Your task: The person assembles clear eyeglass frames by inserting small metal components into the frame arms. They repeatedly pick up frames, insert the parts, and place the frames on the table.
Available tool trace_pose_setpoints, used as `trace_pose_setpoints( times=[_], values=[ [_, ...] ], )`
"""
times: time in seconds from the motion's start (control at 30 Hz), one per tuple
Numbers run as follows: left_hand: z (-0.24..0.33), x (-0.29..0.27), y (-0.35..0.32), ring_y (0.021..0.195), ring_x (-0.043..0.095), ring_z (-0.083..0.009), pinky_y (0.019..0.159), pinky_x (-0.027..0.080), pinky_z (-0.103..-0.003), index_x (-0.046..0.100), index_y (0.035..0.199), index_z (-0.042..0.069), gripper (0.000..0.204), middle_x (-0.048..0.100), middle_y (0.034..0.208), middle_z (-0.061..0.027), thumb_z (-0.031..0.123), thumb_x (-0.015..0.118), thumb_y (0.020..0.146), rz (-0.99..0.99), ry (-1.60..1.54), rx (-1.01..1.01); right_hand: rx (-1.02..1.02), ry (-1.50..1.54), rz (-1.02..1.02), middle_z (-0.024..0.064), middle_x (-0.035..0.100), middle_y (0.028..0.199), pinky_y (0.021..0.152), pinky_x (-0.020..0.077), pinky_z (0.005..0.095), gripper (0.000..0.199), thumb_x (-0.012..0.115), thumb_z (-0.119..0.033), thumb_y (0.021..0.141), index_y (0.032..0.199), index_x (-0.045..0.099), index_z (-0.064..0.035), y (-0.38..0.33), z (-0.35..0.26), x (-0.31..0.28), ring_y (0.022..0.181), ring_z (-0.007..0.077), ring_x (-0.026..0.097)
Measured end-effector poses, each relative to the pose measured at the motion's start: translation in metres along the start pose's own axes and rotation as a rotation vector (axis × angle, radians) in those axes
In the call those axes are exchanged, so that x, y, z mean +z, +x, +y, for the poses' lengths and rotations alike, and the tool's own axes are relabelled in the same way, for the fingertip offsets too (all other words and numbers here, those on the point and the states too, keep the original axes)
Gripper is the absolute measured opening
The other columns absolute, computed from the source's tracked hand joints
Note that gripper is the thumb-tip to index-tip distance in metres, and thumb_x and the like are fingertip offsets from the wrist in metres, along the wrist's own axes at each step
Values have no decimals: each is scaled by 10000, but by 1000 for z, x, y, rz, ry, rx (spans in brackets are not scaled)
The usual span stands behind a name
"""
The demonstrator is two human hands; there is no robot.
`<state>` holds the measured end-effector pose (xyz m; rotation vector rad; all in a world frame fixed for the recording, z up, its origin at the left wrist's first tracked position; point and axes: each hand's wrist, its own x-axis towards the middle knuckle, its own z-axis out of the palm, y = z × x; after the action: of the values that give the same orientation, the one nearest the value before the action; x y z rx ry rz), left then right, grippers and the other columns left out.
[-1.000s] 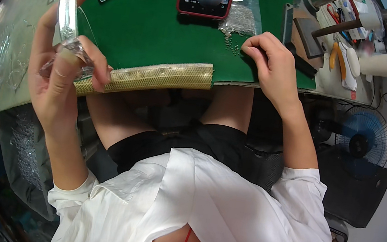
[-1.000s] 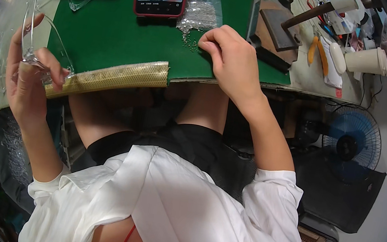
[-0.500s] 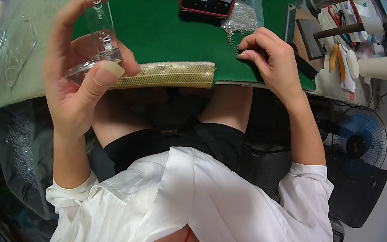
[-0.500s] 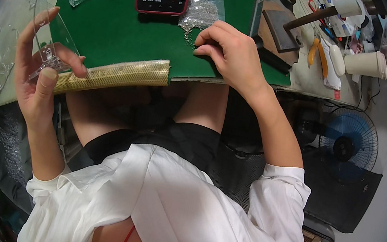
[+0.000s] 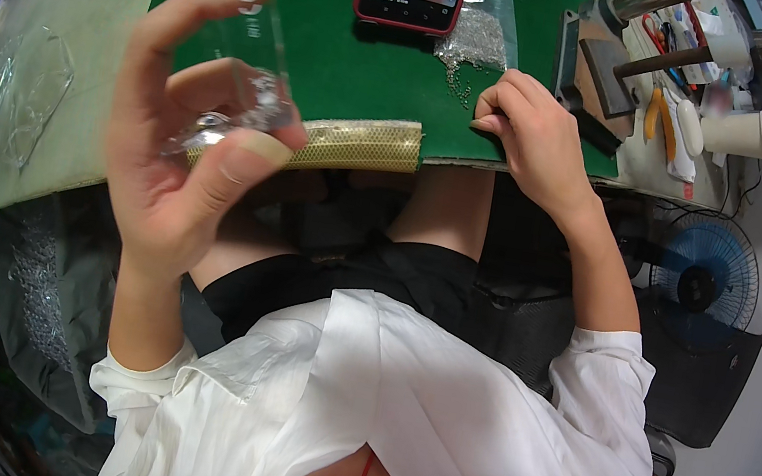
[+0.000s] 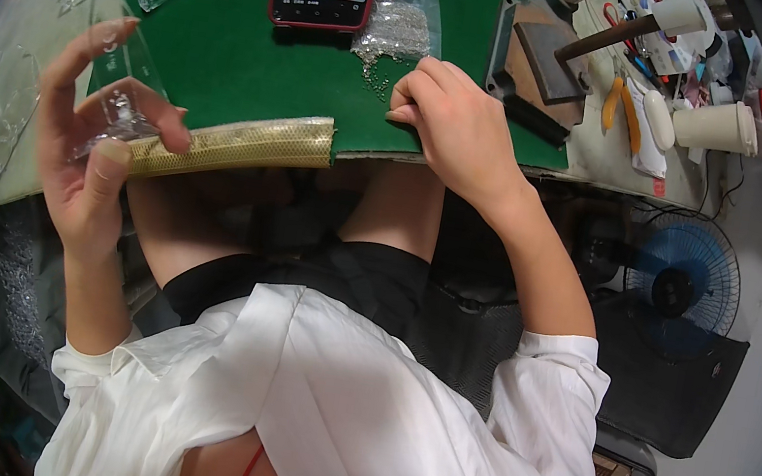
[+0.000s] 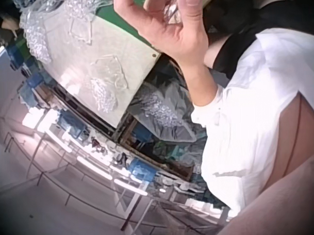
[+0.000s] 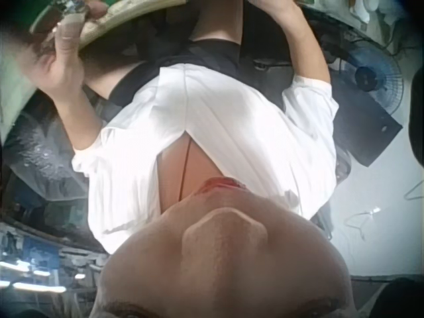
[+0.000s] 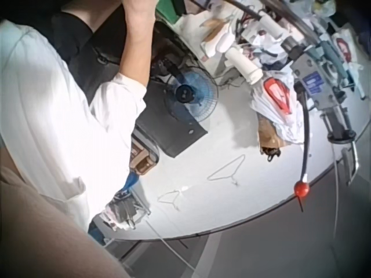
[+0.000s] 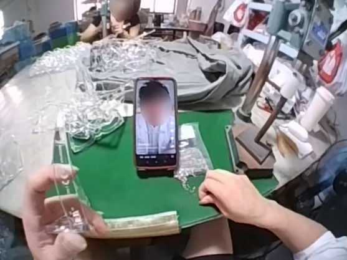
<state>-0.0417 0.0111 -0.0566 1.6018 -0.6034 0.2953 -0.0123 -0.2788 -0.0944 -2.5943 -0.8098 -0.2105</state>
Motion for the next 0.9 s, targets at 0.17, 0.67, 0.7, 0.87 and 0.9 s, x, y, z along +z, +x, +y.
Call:
trace_pose_setpoints(
  times=[0.17, 0.67, 0.7, 0.87, 0.9],
  values=[
    [10, 20, 8, 696, 625, -164, 601, 513, -257, 339, 1307, -96, 696, 402, 1361, -245, 278, 677, 827, -149, -117, -75, 80, 270, 42, 83, 512, 785, 646, 431, 323, 71, 568, -61, 840, 813, 520, -17, -3, 8, 0, 722, 254, 526],
    [14, 82, 21, 653, 601, -74, 596, 467, -202, 408, 1336, -21, 703, 577, 1254, -98, 65, 763, 736, -332, -189, -175, -350, 342, 306, 69, 531, 741, 562, 418, 268, 163, 684, -131, 776, 770, 578, -8, 12, -55, -80, 665, 191, 529],
    [14, 83, 21, 645, 600, -75, 594, 467, -204, 412, 1335, -18, 701, 582, 1244, -98, 72, 765, 736, -336, -184, -173, -347, 333, 302, 69, 532, 738, 561, 418, 268, 159, 690, -122, 763, 761, 579, -9, 11, -55, -81, 661, 190, 529],
    [12, 84, 20, 614, 596, -82, 587, 464, -213, 431, 1326, -2, 692, 618, 1164, -96, 101, 772, 733, -329, -152, -141, -328, 353, 302, 67, 549, 736, 555, 418, 267, 148, 713, -108, 724, 752, 604, -11, 9, -53, -82, 658, 189, 539],
    [12, 84, 20, 609, 593, -83, 586, 463, -214, 435, 1323, 1, 689, 627, 1135, -93, 107, 774, 732, -324, -150, -145, -333, 353, 300, 68, 551, 737, 554, 418, 268, 149, 714, -111, 723, 752, 607, -11, 9, -52, -82, 658, 189, 539]
  ],
)
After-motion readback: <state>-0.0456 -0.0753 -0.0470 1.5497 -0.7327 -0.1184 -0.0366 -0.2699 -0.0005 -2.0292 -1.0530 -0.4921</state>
